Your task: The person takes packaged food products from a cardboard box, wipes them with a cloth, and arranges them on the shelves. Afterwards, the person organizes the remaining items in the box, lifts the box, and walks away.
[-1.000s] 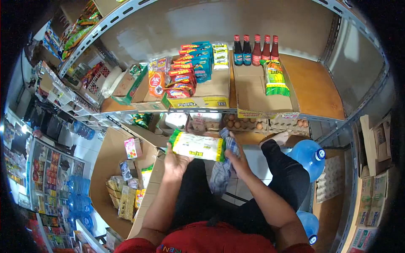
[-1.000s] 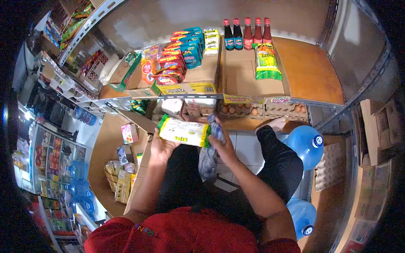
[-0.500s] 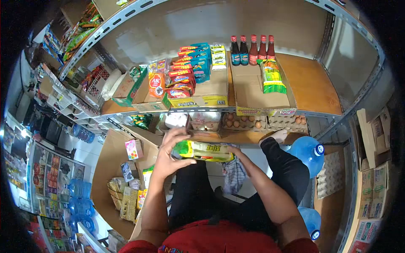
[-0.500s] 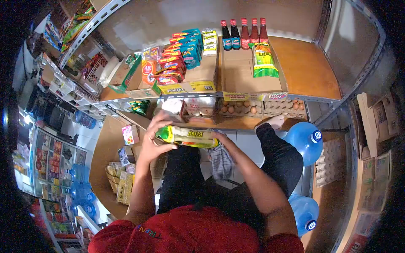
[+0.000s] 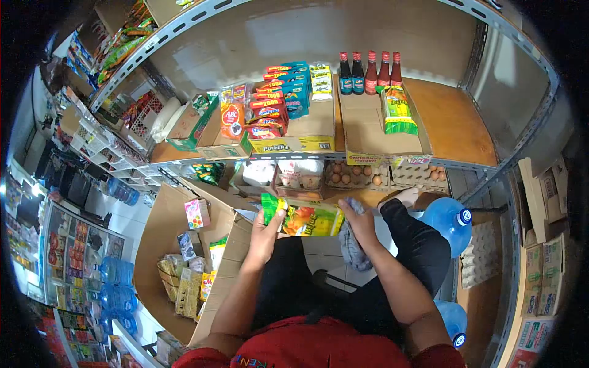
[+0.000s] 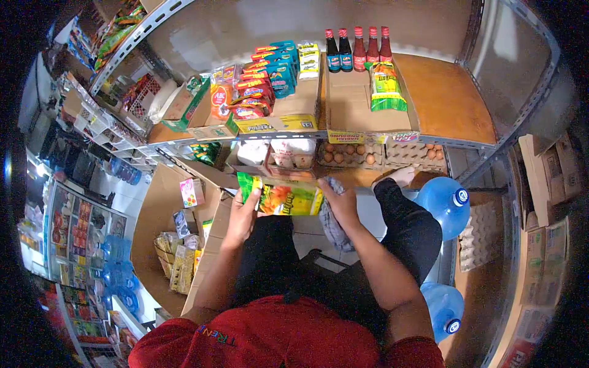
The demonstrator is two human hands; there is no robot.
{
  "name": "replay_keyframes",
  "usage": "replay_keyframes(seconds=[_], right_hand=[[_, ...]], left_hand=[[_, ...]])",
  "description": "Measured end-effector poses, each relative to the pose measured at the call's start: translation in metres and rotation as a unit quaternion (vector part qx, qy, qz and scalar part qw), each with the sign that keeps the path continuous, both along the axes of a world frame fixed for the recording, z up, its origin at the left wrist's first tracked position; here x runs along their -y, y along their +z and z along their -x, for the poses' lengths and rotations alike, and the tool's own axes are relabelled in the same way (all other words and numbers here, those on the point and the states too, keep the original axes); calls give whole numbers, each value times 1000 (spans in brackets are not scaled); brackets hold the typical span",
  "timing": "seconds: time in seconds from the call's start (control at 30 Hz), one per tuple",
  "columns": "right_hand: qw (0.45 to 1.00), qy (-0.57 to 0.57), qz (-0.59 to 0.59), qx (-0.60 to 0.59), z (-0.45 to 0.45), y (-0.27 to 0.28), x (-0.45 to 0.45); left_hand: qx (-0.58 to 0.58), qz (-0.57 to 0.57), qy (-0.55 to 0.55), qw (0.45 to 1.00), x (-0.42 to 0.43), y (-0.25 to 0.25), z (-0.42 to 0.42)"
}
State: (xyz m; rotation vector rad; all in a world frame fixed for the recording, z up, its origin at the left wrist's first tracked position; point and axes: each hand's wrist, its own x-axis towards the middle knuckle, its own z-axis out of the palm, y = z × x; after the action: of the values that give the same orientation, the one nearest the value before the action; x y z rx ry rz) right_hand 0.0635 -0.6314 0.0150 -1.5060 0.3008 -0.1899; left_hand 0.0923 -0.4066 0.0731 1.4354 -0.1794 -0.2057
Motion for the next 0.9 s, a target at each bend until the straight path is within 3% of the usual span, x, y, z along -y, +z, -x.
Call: replay_keyframes(seconds=[0.07,0.1,0.2,0.27,0.33,0.4,0.47,0.5,0.53,0.6,0.63,0.67,0.7,0.73,0.8,0.9], right_hand=[[979,-112,137,100,-3,-4,2],[979,-112,137,101,-1,-1,0],[961,-174,101,191,6,10,-14],[880,1,329,342,12,10,-23],[854,44,382,350,24,22,-49],[824,83,432,356,29,28,-53],[835,76,460,292,26,30,-45],[834,44,482,263,21,19,-37],[835,42,482,263,13,8,-28],[951,16,209,225,0,0,-13],[951,15,207,227,-2,-2,-8],[990,47,30,129,-3,-1,-3],[986,78,-148,26,-4,0,0],[985,77,-149,29,-2,0,2],[936,155,-306,-76,3,7,3],[917,253,-300,-67,15,30,3]], left_hand=[[-72,86,31,993,3,3,-2],[-106,129,46,985,5,5,-2],[-117,99,68,986,13,8,2],[-116,64,52,990,23,0,9],[46,52,-13,998,21,-45,13],[42,83,-25,995,28,-49,19],[-40,62,11,997,26,-44,18],[-107,59,60,991,35,-15,24],[-62,59,32,996,26,-22,16],[-38,27,35,998,12,-23,4],[-41,27,41,998,8,-21,-1],[-39,26,40,998,7,-11,-2],[-68,42,22,997,8,4,1],[-98,57,3,994,8,13,1],[-107,44,3,993,1,17,-6],[-129,27,-4,991,-7,22,-20]])
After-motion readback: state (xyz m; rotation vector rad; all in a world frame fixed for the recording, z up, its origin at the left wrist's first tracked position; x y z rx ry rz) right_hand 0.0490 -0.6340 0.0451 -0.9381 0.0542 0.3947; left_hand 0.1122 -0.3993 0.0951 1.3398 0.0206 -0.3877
